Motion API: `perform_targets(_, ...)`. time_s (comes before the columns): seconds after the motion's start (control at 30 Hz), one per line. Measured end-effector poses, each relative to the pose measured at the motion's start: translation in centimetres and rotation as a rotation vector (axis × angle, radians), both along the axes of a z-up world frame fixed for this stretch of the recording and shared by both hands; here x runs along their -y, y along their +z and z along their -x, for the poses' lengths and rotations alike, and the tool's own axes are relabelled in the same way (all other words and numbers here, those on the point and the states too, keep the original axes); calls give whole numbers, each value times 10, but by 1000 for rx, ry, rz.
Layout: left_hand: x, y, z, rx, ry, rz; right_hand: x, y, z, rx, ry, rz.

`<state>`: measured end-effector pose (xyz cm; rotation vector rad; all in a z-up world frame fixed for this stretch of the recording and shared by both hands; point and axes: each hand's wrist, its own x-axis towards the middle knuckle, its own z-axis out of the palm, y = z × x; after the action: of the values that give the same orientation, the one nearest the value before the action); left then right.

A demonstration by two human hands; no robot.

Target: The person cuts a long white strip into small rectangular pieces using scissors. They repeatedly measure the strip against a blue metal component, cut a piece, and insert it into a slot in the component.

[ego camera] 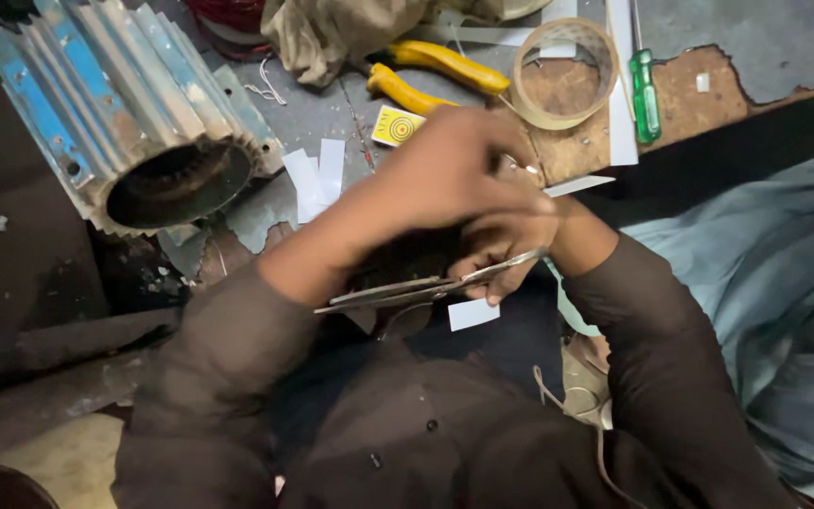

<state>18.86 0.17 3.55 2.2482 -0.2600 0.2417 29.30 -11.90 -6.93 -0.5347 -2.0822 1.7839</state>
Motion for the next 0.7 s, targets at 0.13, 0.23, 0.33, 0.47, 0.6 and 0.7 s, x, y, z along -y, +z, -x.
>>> perform_targets(0.13, 26, -15, -28, -29, -16, -241, 5, -9, -1, 125, -13, 28)
perform_targets(0.23, 26, -6, -20, 67, 47, -189, 20, -1, 7, -89, -39, 254)
perform_targets(0.33, 9, 6, 29, 17, 313, 183, 58, 22, 27, -179, -412, -230)
perform_targets(0.47, 0, -4, 97, 46, 667, 975, 95, 38, 70, -151, -1097, -456)
perform_targets(0.6, 9, -30, 133, 144, 720, 1311, 68, 41, 107, -149, -1700, -120)
perform_targets(0.7, 12, -44, 147, 191, 725, 1288, 41, 42, 121, -188, -1810, -142)
